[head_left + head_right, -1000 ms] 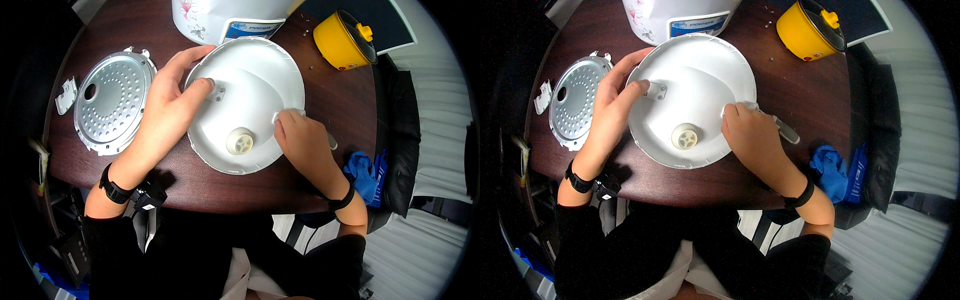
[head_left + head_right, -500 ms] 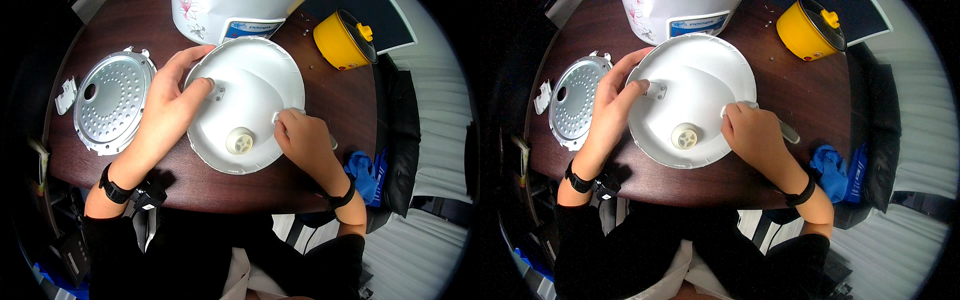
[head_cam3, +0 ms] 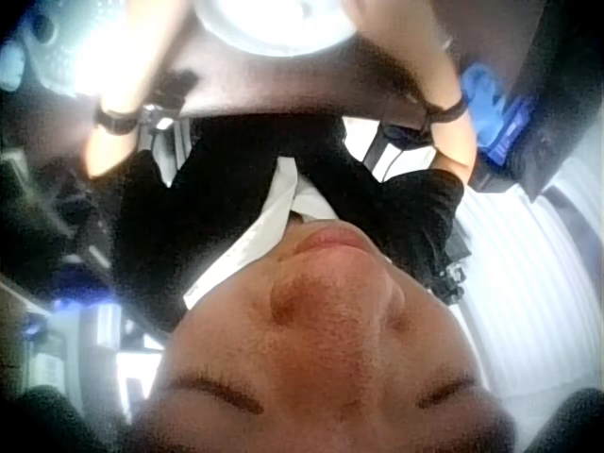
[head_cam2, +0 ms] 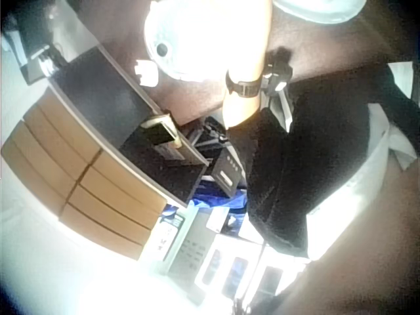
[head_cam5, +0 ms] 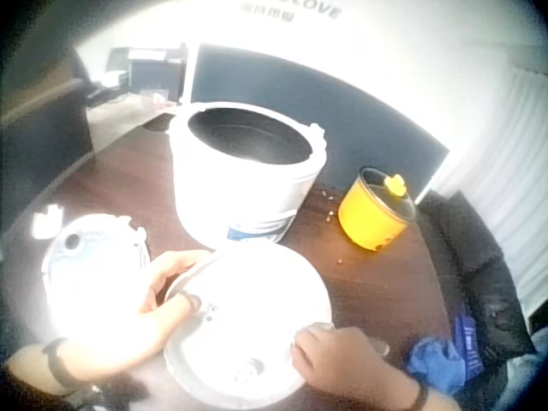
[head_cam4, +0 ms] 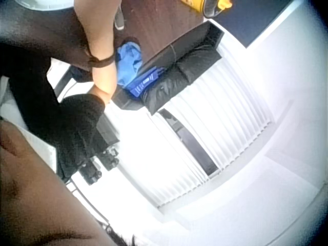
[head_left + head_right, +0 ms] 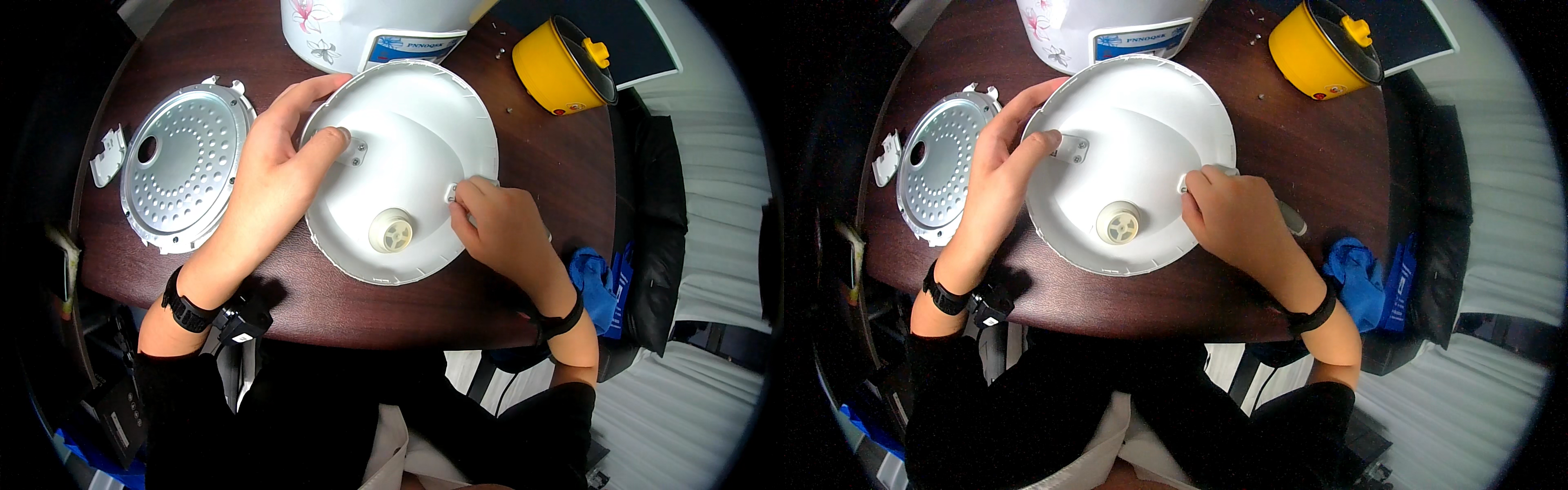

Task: The person assembles a white plastic lid component of a rice cooker. They use a screwdriver to tighten screws into the lid, then insert small metal pins by hand into designated holes, and finally use the screwdriver again to secure the pins. The process involves repeated tightening and repositioning of the lid.

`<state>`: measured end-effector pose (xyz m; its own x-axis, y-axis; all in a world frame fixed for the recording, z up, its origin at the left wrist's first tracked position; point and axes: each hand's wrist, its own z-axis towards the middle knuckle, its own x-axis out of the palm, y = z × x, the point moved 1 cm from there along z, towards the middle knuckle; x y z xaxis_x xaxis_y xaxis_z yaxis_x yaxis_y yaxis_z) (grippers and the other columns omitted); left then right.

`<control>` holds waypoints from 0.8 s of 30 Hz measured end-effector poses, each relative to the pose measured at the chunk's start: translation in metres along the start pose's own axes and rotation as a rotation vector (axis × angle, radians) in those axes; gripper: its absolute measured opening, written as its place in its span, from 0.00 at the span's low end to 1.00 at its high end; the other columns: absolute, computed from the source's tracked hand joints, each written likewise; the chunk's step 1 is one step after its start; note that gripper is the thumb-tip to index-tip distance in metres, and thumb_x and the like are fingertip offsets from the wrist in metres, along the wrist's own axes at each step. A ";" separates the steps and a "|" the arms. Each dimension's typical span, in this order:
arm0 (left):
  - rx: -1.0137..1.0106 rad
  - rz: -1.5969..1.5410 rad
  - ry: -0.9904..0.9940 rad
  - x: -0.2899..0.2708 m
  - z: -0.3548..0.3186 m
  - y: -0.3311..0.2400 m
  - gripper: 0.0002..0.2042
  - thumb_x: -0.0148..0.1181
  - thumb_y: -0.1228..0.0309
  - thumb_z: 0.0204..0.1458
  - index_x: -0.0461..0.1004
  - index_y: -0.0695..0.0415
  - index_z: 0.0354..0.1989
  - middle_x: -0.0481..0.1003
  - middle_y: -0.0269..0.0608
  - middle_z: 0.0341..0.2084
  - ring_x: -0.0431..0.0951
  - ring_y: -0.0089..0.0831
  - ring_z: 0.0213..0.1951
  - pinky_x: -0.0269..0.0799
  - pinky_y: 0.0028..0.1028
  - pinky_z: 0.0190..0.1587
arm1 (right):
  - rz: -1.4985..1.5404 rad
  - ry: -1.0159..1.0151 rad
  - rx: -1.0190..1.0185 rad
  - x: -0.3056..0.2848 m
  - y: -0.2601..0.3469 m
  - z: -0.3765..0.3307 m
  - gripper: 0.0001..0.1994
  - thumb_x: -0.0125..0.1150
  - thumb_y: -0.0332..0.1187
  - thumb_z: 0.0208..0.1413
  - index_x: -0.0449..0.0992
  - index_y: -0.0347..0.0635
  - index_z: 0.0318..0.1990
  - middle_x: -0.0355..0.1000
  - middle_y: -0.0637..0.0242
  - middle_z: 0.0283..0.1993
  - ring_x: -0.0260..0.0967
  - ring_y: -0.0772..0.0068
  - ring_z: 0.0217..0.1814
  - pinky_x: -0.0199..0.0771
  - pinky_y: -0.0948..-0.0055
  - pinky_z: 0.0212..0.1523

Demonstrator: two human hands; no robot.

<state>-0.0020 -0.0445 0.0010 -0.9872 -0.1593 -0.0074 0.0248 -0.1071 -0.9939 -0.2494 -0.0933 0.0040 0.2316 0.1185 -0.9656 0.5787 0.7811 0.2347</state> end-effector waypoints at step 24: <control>0.002 -0.018 0.000 0.000 0.000 0.002 0.22 0.52 0.75 0.53 0.66 0.68 0.58 0.75 0.48 0.45 0.75 0.28 0.48 0.70 0.26 0.51 | 0.072 0.062 -0.072 -0.002 -0.008 0.004 0.05 0.57 0.28 0.54 0.71 0.39 0.28 0.70 0.58 0.25 0.69 0.54 0.23 0.68 0.66 0.24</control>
<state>-0.0019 -0.0447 -0.0009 -0.9875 -0.1571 0.0104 0.0073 -0.1117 -0.9937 -0.2512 -0.1020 0.0043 0.2202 0.2119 -0.9522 0.5044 0.8108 0.2971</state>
